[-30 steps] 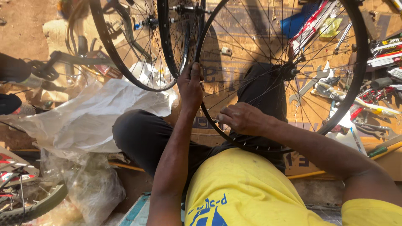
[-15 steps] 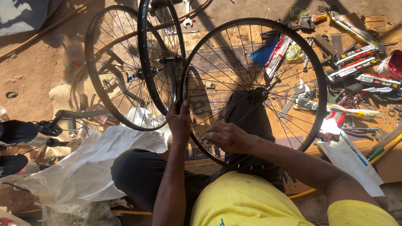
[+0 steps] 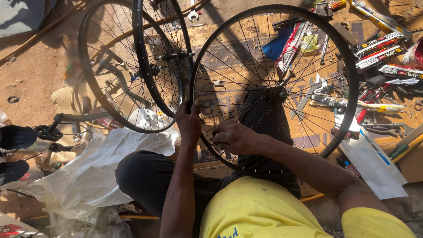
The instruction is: The person sits on the ground and uses a spoke wrench to tighten the nipples on a bicycle wheel held between their legs. They rotate the wheel to access different spokes and continue the adjustment process throughout the clip.
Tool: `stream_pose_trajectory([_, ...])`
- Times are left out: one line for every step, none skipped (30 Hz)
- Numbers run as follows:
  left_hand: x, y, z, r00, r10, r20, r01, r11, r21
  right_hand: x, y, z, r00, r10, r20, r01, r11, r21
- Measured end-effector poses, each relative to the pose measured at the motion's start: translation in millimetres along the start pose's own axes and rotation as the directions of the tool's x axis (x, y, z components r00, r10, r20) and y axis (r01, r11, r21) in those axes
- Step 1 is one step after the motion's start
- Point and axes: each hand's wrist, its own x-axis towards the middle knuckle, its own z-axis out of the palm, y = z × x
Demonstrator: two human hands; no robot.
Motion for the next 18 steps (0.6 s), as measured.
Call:
stream_pose_trajectory([-0.7, 0.4, 1.3, 0.999, -0.036, -0.001, 0.036, 0.999, -0.016, 0.6, -0.2, 0.7, 0.999, -0.021, -0.027, 0.020, 1.000, -0.020])
stream_pose_trajectory([-2.2, -0.6, 4.2, 0.997, -0.075, 0.010, 0.075, 0.997, -0.034, -2.0, -1.6, 1.3, 0.998, -0.031, -0.057, 0.029, 0.999, -0.043])
stream_pose_trajectory([-2.8, -2.0, 4.3, 0.997, -0.073, 0.003, 0.073, 0.997, -0.035, -4.8, -3.1, 1.4, 0.995, -0.043, -0.086, 0.037, 0.997, -0.067])
stream_pose_trajectory([-0.9, -3.3, 4.7, 0.998, -0.068, -0.001, 0.068, 0.997, -0.039, -6.1, -3.8, 0.7, 0.997, 0.071, -0.033, -0.073, 0.996, -0.057])
stream_pose_trajectory([-0.2, -5.1, 5.8, 0.998, -0.062, -0.004, 0.062, 0.997, -0.043, -5.1, -5.3, 1.8, 0.983, 0.184, 0.022, -0.183, 0.982, -0.053])
stream_pose_trajectory([1.1, -6.2, 5.6, 1.000, 0.022, -0.002, -0.022, 0.999, -0.024, 2.0, -4.5, 4.1, 0.957, 0.279, 0.080, -0.275, 0.960, -0.053])
stream_pose_trajectory([1.9, -6.8, 6.5, 0.994, 0.106, 0.004, -0.106, 0.994, -0.005, 9.9, -4.4, 7.8, 0.936, 0.318, 0.153, -0.287, 0.938, -0.195])
stream_pose_trajectory([-0.6, -6.7, 6.7, 0.983, 0.180, 0.023, -0.181, 0.983, 0.015, 14.7, -8.3, 14.7, 0.902, 0.375, 0.213, -0.296, 0.897, -0.329])
stream_pose_trajectory([-2.2, -4.8, 5.9, 0.996, 0.086, 0.005, -0.086, 0.996, 0.003, 18.7, -11.4, 19.4, 0.860, 0.437, 0.262, -0.288, 0.841, -0.457])
stream_pose_trajectory([-3.4, -2.1, 7.3, 1.000, -0.010, -0.007, 0.010, 1.000, -0.015, 21.6, -13.0, 20.5, 0.822, 0.489, 0.292, -0.330, 0.827, -0.456])
stream_pose_trajectory([-4.0, 1.0, 8.4, 0.994, -0.107, -0.018, 0.106, 0.994, -0.033, 25.3, -14.6, 20.1, 0.780, 0.537, 0.321, -0.370, 0.809, -0.456])
stream_pose_trajectory([-4.3, 3.9, 9.2, 0.995, -0.102, -0.017, 0.102, 0.995, -0.021, 28.2, -15.4, 16.2, 0.736, 0.576, 0.356, -0.397, 0.793, -0.462])
stream_pose_trajectory([-4.8, 6.0, 8.9, 0.995, -0.098, -0.016, 0.098, 0.995, -0.008, 29.5, -16.0, 10.3, 0.717, 0.588, 0.374, -0.427, 0.795, -0.430])
stream_pose_trajectory([-4.4, 7.3, 6.3, 0.996, -0.092, -0.011, 0.092, 0.996, 0.010, 31.7, -15.9, 5.4, 0.701, 0.599, 0.389, -0.461, 0.795, -0.394])
stream_pose_trajectory([-5.2, 7.2, 5.9, 0.999, -0.031, -0.011, 0.032, 0.999, 0.030, 33.4, -16.5, 2.8, 0.683, 0.608, 0.404, -0.494, 0.792, -0.358])
stream_pose_trajectory([-3.3, 7.1, 6.0, 0.999, 0.034, -0.014, -0.034, 0.998, 0.051, 32.8, -15.2, -2.0, 0.776, 0.519, 0.357, -0.473, 0.854, -0.214])
stream_pose_trajectory([-0.3, 6.6, 4.0, 0.995, 0.100, -0.014, -0.099, 0.992, 0.073, 27.2, -12.1, -9.0, 0.855, 0.429, 0.292, -0.429, 0.901, -0.068])
stream_pose_trajectory([-2.5, 3.2, 2.7, 0.997, 0.073, -0.012, -0.072, 0.995, 0.073, 16.5, -12.3, -10.7, 0.910, 0.350, 0.220, -0.374, 0.924, 0.077])
